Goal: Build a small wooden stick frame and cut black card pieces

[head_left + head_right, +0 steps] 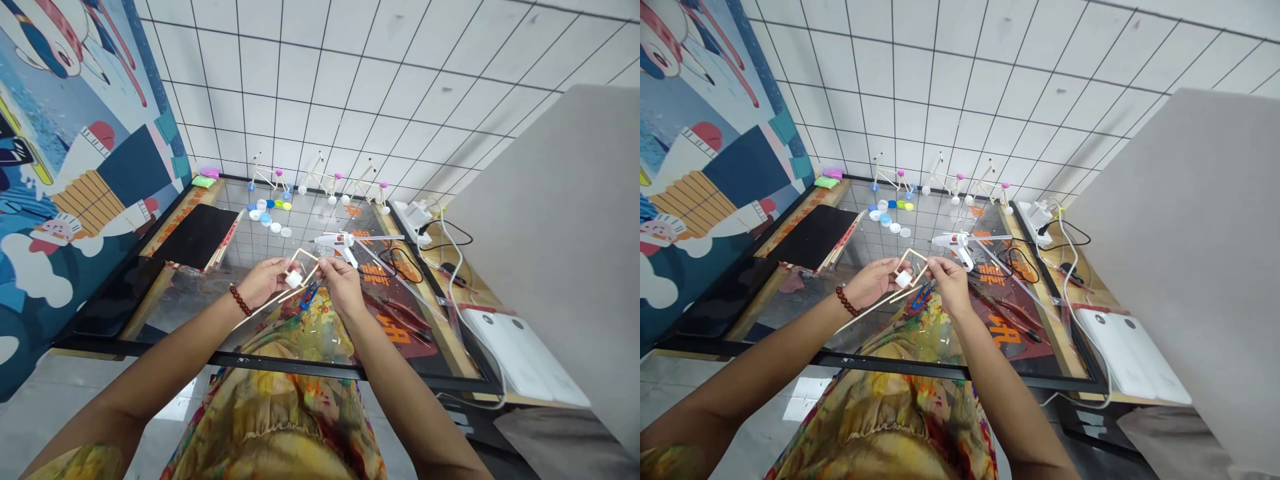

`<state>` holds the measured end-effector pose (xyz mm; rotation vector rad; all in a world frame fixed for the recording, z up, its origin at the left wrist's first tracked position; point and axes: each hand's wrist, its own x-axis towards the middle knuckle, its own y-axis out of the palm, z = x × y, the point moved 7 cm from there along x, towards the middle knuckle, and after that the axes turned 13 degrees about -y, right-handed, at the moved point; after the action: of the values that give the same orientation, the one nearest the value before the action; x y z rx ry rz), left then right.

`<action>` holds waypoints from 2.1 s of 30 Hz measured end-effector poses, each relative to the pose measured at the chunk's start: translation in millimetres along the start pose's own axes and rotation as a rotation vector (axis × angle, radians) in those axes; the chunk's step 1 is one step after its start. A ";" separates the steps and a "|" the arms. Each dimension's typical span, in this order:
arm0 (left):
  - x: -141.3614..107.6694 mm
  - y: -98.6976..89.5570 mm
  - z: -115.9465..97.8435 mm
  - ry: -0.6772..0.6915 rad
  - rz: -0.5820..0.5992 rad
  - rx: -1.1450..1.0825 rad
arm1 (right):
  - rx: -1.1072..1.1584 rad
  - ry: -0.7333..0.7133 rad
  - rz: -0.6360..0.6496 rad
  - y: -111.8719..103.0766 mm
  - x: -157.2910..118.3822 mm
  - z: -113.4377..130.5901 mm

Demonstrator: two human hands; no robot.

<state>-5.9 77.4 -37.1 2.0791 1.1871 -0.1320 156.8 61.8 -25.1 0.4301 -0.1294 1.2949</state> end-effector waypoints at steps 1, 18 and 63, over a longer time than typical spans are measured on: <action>0.0 -0.1 -0.1 -0.005 0.008 0.003 | -0.007 -0.004 0.002 -0.1 0.2 0.2; 0.4 1.8 -1.5 0.063 0.049 -0.010 | 0.131 0.110 0.098 10.9 -4.0 -0.1; -0.4 -0.6 -14.7 0.290 -0.064 0.249 | -0.316 -0.171 0.248 36.1 -16.5 4.6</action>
<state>-10.3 86.6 -26.5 2.3352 1.4746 -0.0076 118.6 52.7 -17.8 0.2572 -0.5383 1.4489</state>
